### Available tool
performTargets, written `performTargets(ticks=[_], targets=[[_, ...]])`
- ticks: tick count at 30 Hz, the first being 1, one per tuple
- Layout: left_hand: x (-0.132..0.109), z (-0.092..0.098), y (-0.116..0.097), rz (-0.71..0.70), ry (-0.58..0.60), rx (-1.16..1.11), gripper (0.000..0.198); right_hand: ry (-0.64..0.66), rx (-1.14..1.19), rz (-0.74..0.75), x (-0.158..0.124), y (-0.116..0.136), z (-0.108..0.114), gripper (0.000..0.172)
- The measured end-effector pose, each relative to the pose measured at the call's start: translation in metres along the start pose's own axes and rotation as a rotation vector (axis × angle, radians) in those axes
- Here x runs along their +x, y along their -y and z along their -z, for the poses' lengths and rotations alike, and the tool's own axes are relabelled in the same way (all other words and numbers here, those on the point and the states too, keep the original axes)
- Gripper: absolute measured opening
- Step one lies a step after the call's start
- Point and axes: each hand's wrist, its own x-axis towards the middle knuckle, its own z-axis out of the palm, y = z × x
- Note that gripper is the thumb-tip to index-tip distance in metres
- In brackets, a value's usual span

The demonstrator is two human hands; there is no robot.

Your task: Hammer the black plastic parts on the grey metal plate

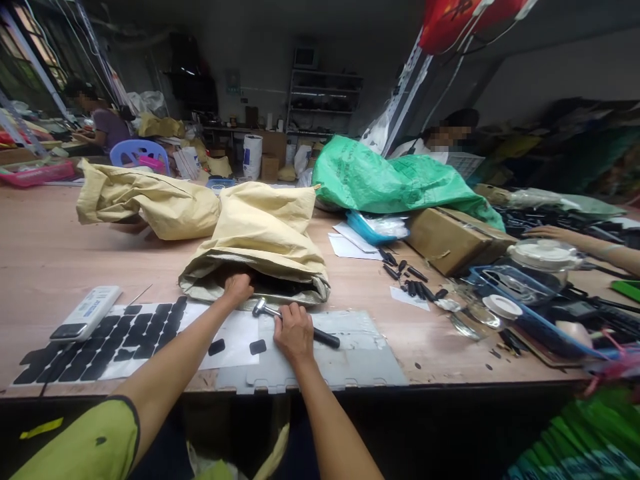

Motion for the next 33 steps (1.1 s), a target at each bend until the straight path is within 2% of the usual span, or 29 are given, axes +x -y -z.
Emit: performTargets(ticks=[4,8,12,15,19,25,29,33], targets=[[-0.020,0.012,0.009,-0.030,-0.103,0.065,0.023,-0.001,0.013,-0.004,0.000,0.000,-0.001,0.006],[-0.065,0.014,0.034,-0.163,-0.254,-0.081,0.020,0.005,0.011,-0.007,-0.001,0.000,-0.001,0.007],[-0.111,-0.004,0.055,-0.363,-0.170,-0.285,0.014,0.008,-0.002,-0.003,-0.001,0.000,-0.001,0.008],[-0.129,-0.019,0.061,-0.344,-0.141,-0.318,0.015,-0.004,-0.003,0.001,-0.001,0.000,-0.001,0.009],[-0.133,-0.024,0.059,-0.276,-0.127,-0.346,0.020,-0.021,-0.001,0.000,-0.002,-0.001,-0.003,0.010],[-0.128,-0.024,0.059,-0.241,-0.123,-0.358,0.020,0.026,-0.010,-0.010,0.000,-0.003,-0.002,0.012],[-0.126,-0.029,0.062,-0.243,-0.140,-0.375,0.019,0.009,0.081,-0.013,-0.001,0.006,0.012,0.016],[-0.126,-0.031,0.062,-0.217,-0.152,-0.391,0.020,0.029,0.305,-0.084,-0.015,0.026,0.033,0.021]])
